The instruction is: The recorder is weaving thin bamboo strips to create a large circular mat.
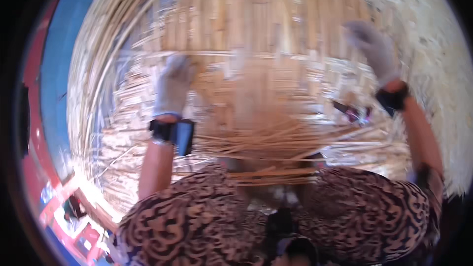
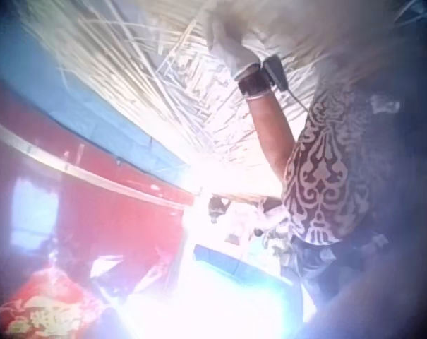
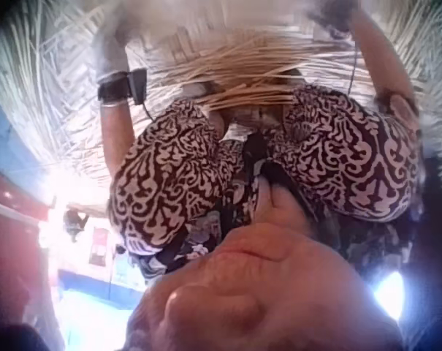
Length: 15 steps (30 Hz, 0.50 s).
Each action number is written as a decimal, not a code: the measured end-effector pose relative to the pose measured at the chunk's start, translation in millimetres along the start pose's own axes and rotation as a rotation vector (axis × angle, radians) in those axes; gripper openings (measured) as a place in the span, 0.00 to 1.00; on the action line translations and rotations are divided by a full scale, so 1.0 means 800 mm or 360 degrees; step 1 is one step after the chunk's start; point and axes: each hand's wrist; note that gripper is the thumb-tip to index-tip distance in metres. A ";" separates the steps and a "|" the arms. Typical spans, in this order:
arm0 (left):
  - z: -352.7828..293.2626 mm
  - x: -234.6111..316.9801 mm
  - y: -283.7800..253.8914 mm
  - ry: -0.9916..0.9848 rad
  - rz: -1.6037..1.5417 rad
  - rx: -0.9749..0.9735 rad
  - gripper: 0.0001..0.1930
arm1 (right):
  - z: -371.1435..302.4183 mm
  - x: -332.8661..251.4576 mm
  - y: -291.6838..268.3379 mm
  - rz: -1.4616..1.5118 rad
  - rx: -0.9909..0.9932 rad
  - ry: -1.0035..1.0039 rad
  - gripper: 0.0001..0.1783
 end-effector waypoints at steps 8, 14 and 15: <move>0.033 -0.038 0.063 0.0305 0.0199 0.0478 0.08 | -0.012 -0.050 0.034 -0.0564 -0.0689 -0.0200 0.22; 0.022 -0.044 0.074 0.0390 -0.0222 0.0484 0.17 | -0.030 0.051 0.173 -0.2056 -0.0466 -0.0788 0.31; 0.017 -0.035 0.066 0.0411 -0.0160 0.0470 0.16 | -0.038 0.021 0.188 -0.1357 -0.0432 -0.0533 0.32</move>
Point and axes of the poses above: each hand's wrist, its own z-axis towards the middle knuckle, its own y-axis out of the palm, x = y × z, and after that the axes turned 3 degrees about y, right-handed
